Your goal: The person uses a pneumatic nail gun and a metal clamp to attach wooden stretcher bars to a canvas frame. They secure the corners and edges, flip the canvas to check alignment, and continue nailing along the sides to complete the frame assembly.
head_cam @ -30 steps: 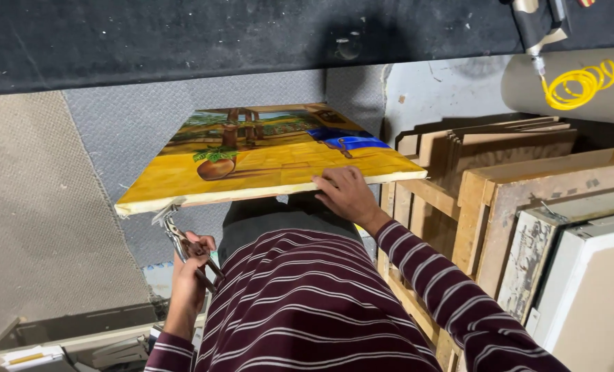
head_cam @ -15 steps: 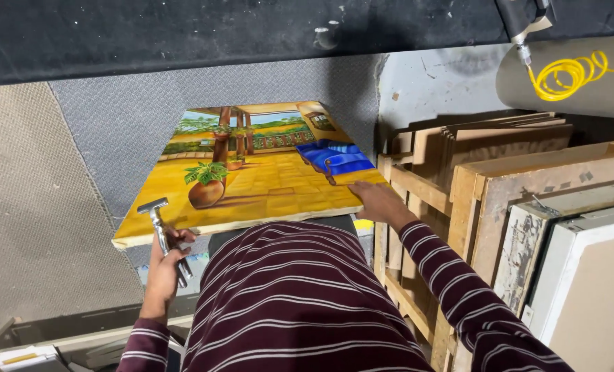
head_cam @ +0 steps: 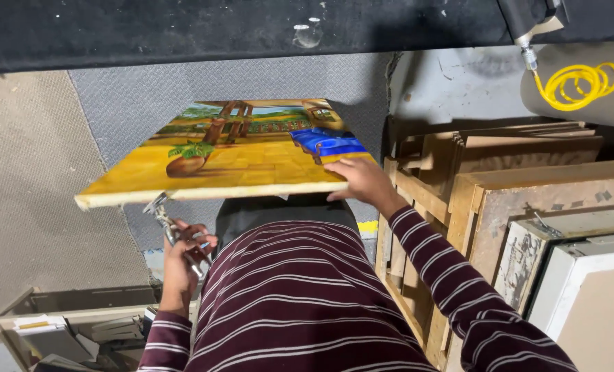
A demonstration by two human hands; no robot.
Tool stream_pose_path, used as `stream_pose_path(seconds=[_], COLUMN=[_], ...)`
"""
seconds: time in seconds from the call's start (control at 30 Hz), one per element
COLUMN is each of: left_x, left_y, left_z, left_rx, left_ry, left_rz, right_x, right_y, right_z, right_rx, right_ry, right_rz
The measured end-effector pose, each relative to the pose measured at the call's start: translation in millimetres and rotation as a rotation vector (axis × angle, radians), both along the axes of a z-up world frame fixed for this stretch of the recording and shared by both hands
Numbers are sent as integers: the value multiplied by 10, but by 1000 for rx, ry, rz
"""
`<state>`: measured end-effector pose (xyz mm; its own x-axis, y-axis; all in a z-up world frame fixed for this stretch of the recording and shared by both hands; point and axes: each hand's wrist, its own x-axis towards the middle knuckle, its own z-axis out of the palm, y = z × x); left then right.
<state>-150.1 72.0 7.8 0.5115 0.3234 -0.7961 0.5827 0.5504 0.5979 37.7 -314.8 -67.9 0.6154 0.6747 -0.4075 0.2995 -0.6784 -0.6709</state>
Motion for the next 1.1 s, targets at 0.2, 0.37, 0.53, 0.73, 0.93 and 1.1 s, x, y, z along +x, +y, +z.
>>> stream_pose_path(seconds=[0.2,0.37,0.53,0.73,0.93,1.1], left_x=[123,481,780,843,767,606], left_y=[-260,-565,-842,-910,-846,-775], left_z=[-149,-102,43,65,99,-9], left_rx=[46,86,181,177,114,86], left_ry=[-79,-95,-110,-97,-53,-41], left_rz=[-284,-465,-561,-577,-494,-444], right_x=[499,619,712,776,870,865], right_y=[87,147,263,355,372,448], right_z=[20,-32,5,117,79,160], right_rx=[246,218,186,146,133,122], right_ry=[-441,-535,-513,-428,-454,-633], right_rz=[48,23,50,-25,-30,4])
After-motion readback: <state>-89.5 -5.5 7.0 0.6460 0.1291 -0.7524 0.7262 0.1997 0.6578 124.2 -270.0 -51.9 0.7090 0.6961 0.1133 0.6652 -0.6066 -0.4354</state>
